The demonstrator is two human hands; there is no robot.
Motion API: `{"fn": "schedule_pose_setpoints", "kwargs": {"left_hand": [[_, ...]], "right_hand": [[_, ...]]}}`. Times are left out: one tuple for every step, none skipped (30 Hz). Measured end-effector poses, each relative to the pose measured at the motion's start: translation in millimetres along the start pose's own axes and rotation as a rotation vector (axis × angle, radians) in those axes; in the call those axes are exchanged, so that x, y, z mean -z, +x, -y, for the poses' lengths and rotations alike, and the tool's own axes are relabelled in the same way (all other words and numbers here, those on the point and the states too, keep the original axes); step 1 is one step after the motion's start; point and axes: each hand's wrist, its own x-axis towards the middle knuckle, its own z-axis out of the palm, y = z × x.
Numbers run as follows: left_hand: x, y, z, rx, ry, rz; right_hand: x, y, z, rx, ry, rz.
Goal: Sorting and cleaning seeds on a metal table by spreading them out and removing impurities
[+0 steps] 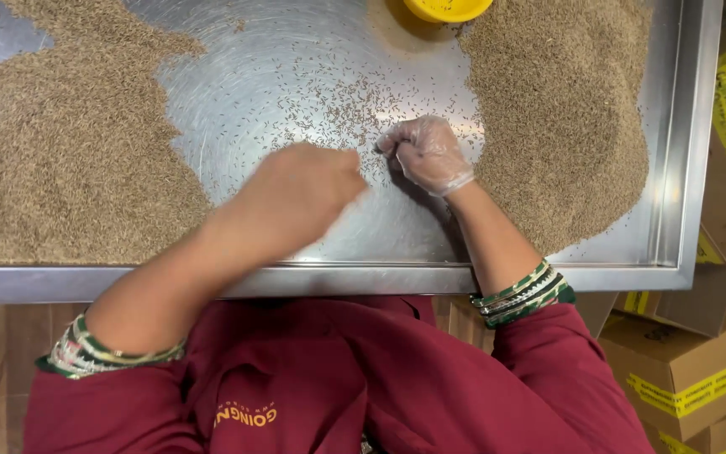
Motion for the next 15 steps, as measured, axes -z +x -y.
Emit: {"fn": "schedule_pose_setpoints", "kwargs": {"left_hand": [[-20.6,-0.9,26.1,0.159,0.255,-0.143],[-35.7,-6.5,39.7,0.162,0.26,-0.147],[-50.7,-11.9,53.8,0.234,0.25,-0.144],[-65.7,-16.2,68.4,0.301,0.237,-0.138],[-64.7,-13.0,68.3,0.298,0.239,-0.14],[-65.8,-12.1,66.0,0.312,0.186,-0.096],[-66.8,-11.3,63.8,0.326,0.133,-0.052],[-68.1,-9.8,62.1,0.327,0.134,-0.05],[-69.1,-8.3,60.4,0.323,0.113,-0.01],[-69.5,-5.8,59.8,0.317,0.095,0.029],[-67.9,-4.4,59.4,0.314,0.098,0.029],[-67.4,-4.5,57.8,0.306,0.106,0.037],[-67.0,-4.8,56.5,0.298,0.114,0.045],[-68.9,-4.1,57.1,0.3,0.114,0.046],[-70.8,-3.7,57.7,0.299,0.135,0.071]], "right_hand": [[-1.5,0.7,-4.5,0.133,-0.009,0.019],[-1.4,-0.4,-2.5,0.139,-0.011,0.021],[-1.2,-1.2,-0.5,0.088,0.092,0.013],[-0.5,-3.0,1.0,0.033,0.195,0.001],[1.6,-0.1,1.1,0.035,0.194,-0.002],[1.6,0.0,0.0,0.039,0.184,0.008],[1.4,0.1,-1.2,0.043,0.174,0.018],[0.8,-0.4,-3.6,0.043,0.176,0.019],[0.3,-0.8,-5.7,0.039,0.18,0.027],[0.5,-0.5,-7.5,0.036,0.183,0.032],[1.7,1.0,-7.3,0.038,0.184,0.029],[1.6,1.2,-7.6,0.048,0.168,0.03],[1.2,1.6,-7.9,0.059,0.152,0.032],[0.6,2.4,-8.0,0.059,0.153,0.034],[-0.2,3.2,-8.1,0.058,0.145,0.032]]}}
